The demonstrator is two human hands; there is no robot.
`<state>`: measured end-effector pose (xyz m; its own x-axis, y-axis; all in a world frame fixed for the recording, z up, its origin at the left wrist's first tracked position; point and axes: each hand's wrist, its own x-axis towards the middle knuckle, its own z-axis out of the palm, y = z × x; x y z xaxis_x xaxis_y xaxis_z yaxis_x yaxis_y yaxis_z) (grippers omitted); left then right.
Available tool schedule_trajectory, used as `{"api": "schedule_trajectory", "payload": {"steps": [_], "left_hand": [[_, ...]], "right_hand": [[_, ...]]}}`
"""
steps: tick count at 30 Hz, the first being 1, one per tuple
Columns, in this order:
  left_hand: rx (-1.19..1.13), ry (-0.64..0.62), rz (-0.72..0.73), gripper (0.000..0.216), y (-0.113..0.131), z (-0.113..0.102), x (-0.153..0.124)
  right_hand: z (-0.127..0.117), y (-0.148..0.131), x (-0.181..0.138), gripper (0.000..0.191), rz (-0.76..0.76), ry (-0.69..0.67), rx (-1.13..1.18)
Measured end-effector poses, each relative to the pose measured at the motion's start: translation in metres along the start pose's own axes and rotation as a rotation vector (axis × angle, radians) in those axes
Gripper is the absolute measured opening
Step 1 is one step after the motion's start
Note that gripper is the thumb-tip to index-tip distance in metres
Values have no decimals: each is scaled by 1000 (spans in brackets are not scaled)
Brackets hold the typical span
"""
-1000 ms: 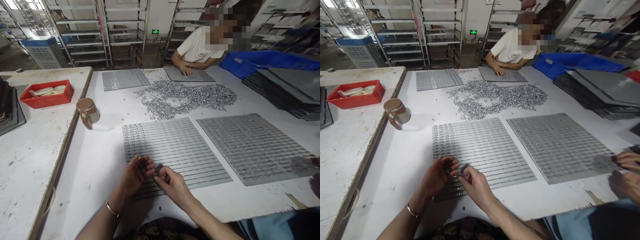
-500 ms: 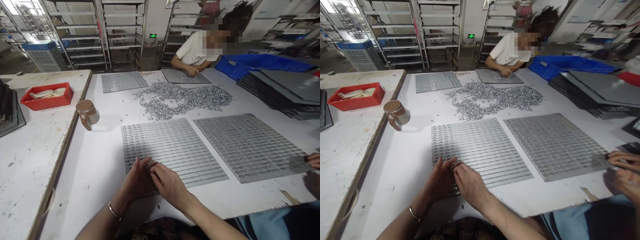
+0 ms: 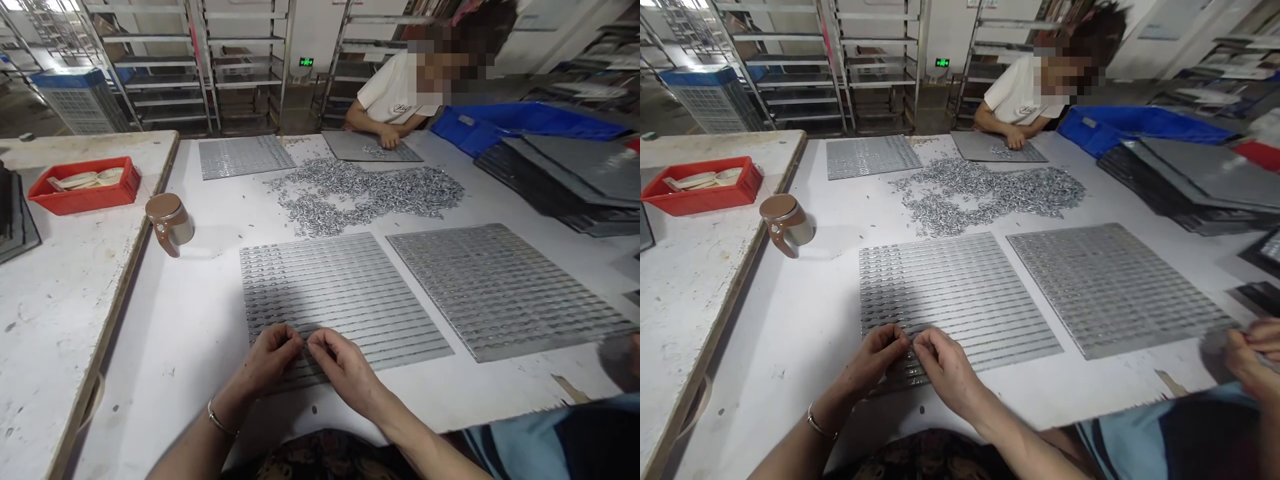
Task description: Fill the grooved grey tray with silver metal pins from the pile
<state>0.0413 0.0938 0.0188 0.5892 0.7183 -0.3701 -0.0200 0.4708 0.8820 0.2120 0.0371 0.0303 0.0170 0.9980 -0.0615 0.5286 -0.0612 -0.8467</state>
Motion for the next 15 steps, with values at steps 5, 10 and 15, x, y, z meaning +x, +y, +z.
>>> {"api": "schedule_trajectory", "payload": {"steps": [5,10,15], "left_hand": [[-149,66,-16,36,5,-2,3],[-523,303,53,31,18,-18,8],[-652,269,3,17,19,-22,9]], "right_hand": [[0,3,-2,26,47,-30,-1],[3,16,-10,19,-14,-212,-244],[15,22,-10,18,-52,-230,-501]]}}
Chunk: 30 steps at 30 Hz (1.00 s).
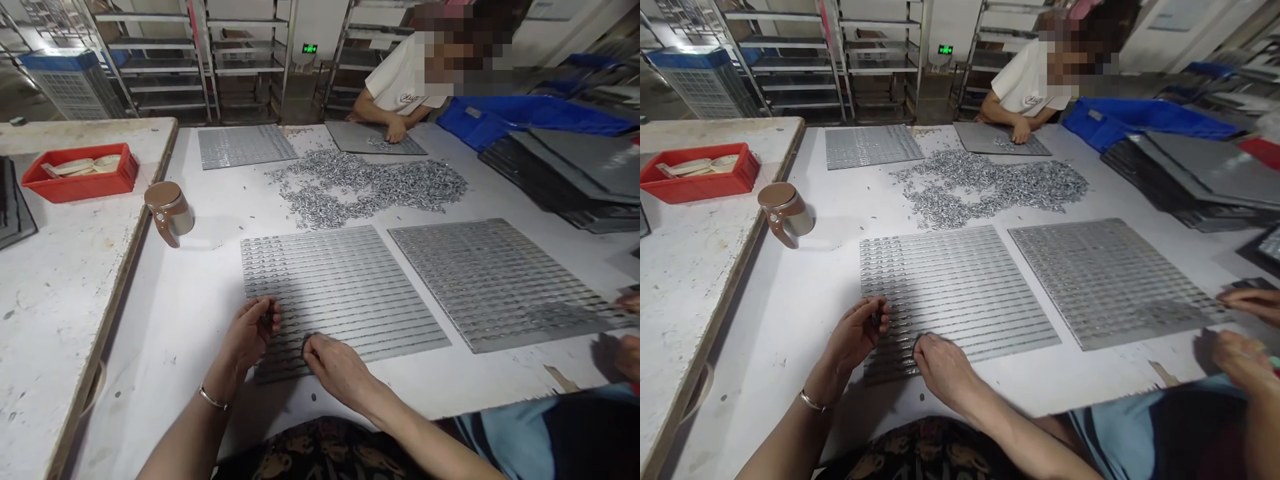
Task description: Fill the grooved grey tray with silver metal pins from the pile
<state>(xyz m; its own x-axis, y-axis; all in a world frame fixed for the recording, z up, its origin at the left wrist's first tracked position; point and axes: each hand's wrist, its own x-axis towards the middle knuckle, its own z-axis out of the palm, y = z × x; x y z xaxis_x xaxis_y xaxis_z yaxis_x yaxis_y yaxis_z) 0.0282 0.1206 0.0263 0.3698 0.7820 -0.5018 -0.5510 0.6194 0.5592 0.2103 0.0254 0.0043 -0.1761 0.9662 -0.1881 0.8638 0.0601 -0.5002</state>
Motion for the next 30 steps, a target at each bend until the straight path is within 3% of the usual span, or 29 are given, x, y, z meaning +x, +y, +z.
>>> {"api": "schedule_trajectory", "payload": {"steps": [5,9,12,15,19,22,25,30], "left_hand": [[-21,2,-77,9,-8,-1,2],[-37,-19,-60,10,-11,-1,3],[-57,-65,-78,20,-15,4,0],[-107,-156,-202,35,-21,10,-6],[-97,-246,-311,50,-28,13,-13],[-86,-285,-354,53,-30,13,-14],[-97,-296,-359,48,-30,13,-13],[112,-276,-286,33,-32,12,-12]], "right_hand": [[1,-2,6,17,14,-17,-63],[-8,2,3,10,7,58,80],[-22,1,0,12,-24,238,208],[-33,-7,0,19,-148,384,191],[-33,-18,7,23,-287,336,-10],[-31,-20,11,24,-281,285,-73],[-31,-17,11,22,-278,287,40],[-29,-15,8,15,-78,460,394]]}}
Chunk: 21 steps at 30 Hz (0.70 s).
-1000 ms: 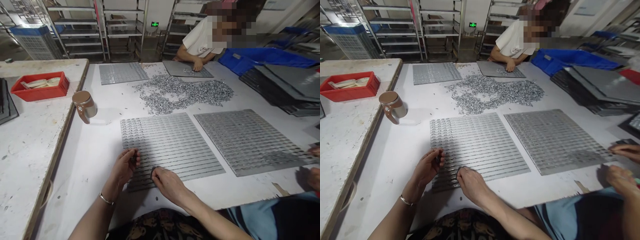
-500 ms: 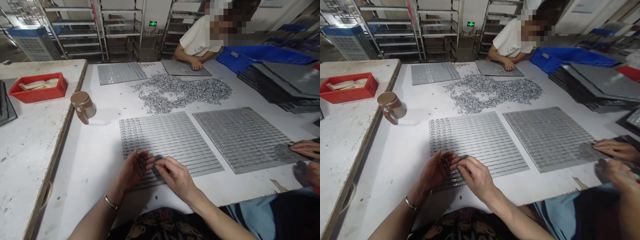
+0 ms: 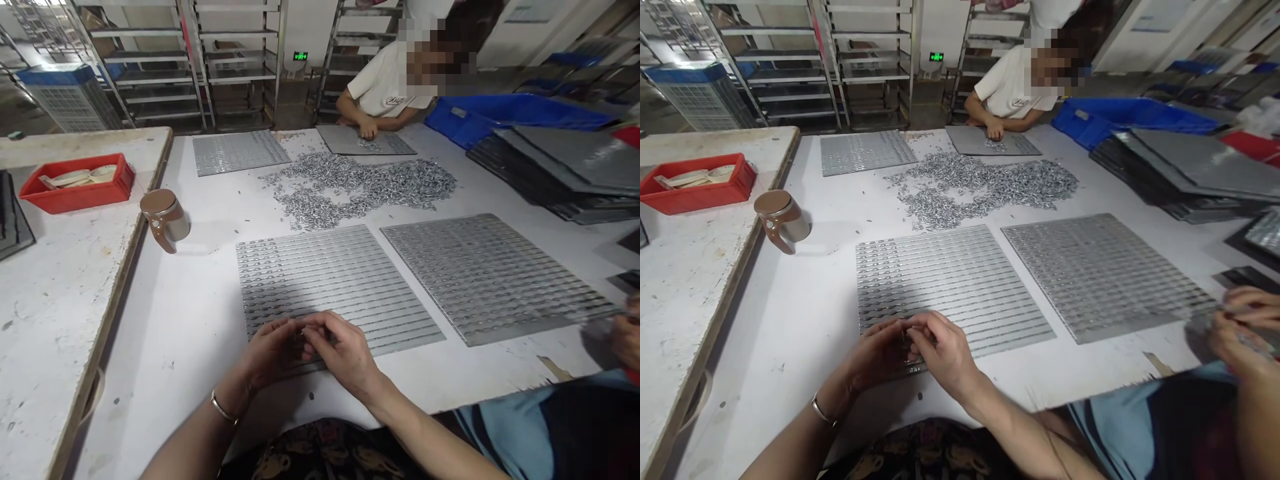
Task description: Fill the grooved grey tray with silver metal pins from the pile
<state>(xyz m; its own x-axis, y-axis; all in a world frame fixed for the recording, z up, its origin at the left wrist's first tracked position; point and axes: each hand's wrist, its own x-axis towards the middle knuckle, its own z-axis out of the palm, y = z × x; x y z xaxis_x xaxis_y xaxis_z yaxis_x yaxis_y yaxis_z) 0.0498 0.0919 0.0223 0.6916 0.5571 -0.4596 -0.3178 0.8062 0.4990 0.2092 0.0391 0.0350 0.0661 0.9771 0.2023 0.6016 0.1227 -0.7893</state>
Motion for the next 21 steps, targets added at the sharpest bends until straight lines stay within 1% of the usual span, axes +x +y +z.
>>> {"api": "schedule_trajectory", "payload": {"steps": [2,5,7,9,11,12,14,16,19,21], "left_hand": [[116,6,3,32,0,-2,-1],[214,-3,24,37,0,-4,-2],[286,-1,70,38,0,-4,-2],[383,9,120,38,1,-4,-3],[438,40,140,38,3,-3,-3],[433,70,149,39,5,-4,-3],[367,157,196,40,12,-5,-3],[281,234,272,40,19,-8,-3],[194,264,330,37,28,-12,-3],[173,260,326,37,30,-13,-4]], "right_hand": [[2,2,-2,14,33,75,40],[5,4,-3,14,13,101,110],[4,6,-3,16,84,58,172],[1,6,-3,21,218,-29,261],[-3,8,-4,24,333,-116,348],[-5,9,-7,23,365,-144,364],[-5,12,-13,19,355,-175,300],[-1,17,-23,15,287,-200,157],[12,24,-38,17,196,-233,-17],[19,27,-45,19,192,-232,-82]]}}
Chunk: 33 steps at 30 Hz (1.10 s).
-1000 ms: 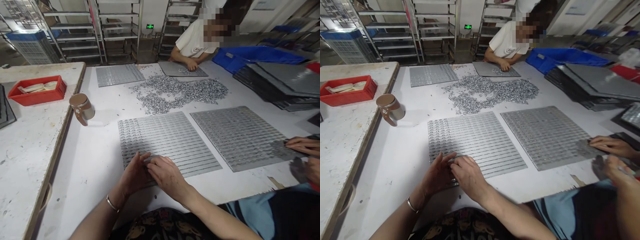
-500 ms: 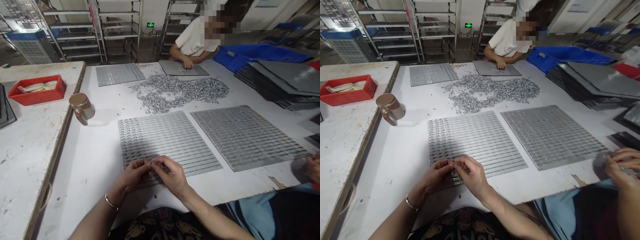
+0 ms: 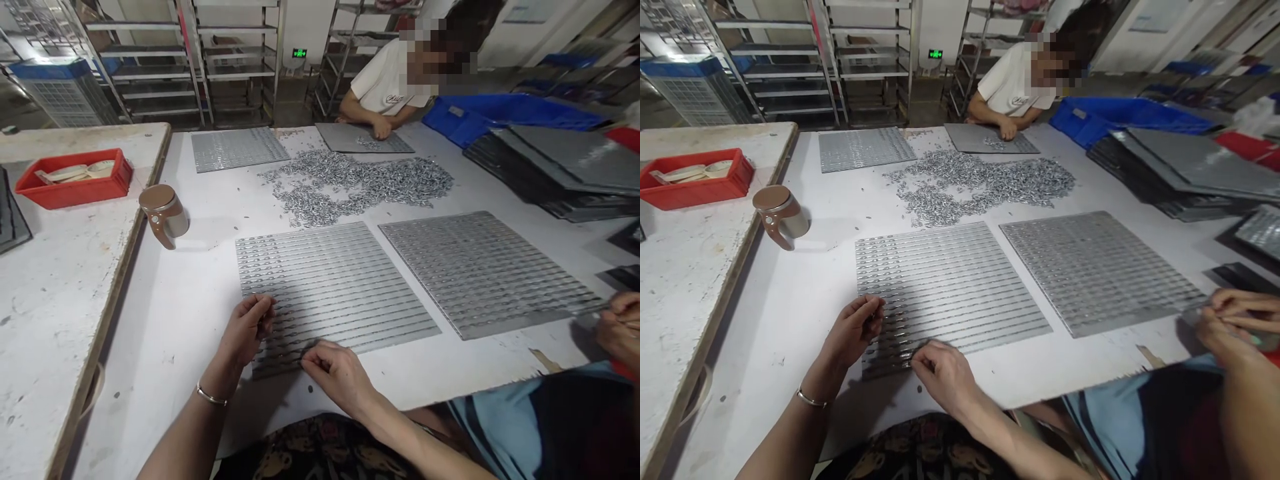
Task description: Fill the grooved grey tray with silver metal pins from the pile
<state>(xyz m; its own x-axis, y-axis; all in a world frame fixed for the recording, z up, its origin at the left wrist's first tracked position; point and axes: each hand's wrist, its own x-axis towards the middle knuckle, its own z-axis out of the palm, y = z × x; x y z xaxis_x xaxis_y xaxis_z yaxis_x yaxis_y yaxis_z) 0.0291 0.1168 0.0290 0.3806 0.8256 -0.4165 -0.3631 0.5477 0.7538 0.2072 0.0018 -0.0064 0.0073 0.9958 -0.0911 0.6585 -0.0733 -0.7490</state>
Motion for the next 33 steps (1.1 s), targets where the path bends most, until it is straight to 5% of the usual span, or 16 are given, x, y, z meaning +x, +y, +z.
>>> {"api": "schedule_trajectory", "payload": {"steps": [15,20,24,27,33], "left_hand": [[-112,121,-26,39,-4,-15,11],[-200,178,75,22,11,-18,18],[-347,251,12,10,42,-12,31],[-404,273,0,13,63,2,43],[-384,284,-5,5,66,26,70]], "right_hand": [[9,1,16,8,146,-110,-99],[-30,2,37,18,33,-45,37],[-97,16,106,25,-53,168,-156],[-136,29,181,26,36,238,-385],[-143,36,305,49,245,256,-457]]}}
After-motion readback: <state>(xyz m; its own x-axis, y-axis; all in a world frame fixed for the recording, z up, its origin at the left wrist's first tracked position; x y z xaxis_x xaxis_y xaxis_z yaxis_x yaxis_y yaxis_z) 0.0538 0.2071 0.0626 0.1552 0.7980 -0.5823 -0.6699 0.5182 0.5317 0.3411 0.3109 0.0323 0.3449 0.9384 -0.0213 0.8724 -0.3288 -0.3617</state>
